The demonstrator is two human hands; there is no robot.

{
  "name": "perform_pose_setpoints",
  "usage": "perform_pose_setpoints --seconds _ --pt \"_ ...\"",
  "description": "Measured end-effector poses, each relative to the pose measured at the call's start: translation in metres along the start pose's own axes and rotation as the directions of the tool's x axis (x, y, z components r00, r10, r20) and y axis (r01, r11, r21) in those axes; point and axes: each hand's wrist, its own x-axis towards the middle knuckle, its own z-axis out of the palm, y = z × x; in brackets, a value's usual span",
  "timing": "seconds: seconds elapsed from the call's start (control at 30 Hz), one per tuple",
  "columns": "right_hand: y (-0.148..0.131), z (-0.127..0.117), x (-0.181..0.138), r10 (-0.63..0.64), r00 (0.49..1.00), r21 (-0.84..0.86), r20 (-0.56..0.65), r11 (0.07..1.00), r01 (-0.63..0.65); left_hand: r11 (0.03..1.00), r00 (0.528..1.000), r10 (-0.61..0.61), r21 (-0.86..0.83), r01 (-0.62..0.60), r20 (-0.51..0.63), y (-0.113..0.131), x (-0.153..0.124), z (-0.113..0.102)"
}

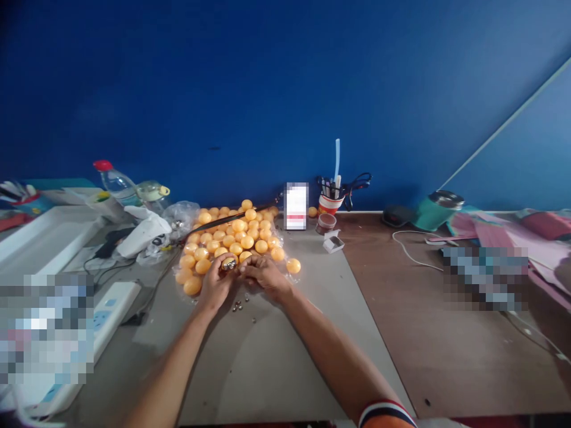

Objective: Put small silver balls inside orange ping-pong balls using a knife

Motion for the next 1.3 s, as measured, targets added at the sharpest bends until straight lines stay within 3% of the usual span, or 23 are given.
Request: perform_pose_setpoints --seconds 0.2,0.5,0.63,0.77,1.13,1.3 --pt "-0.003 -0.003 0.0 0.006 0.999 0.141 -0.036 0.99 -0.001 0.992 0.994 0.107 0.074 -0.106 -0.007 0.0 -0.002 0.002" --pt "0.003 -0.005 0.001 -0.023 1.0 0.198 -0.02 0.98 0.027 0.93 0.961 0.276 0.244 -0.276 0.032 -0.004 -0.005 0.003" --pt "0.003 -0.005 0.001 -0.021 0.999 0.203 -0.026 0.979 0.026 0.948 0.964 0.252 0.178 -0.263 0.081 -0.008 -0.005 0.005" --pt "0.003 -0.006 0.0 -0.019 0.999 0.182 -0.028 0.983 0.023 0.982 0.982 0.181 0.04 -0.183 0.055 -0.011 -0.005 0.007" --pt "0.004 -0.006 0.0 -0.004 0.999 0.112 -0.054 0.994 0.01 0.934 0.958 0.285 0.217 -0.283 0.023 -0.006 -0.005 0.003" --pt "0.004 -0.009 0.001 -0.07 0.995 0.025 -0.066 0.997 0.071 0.96 0.975 0.216 0.171 -0.221 0.051 -0.01 -0.005 0.004"
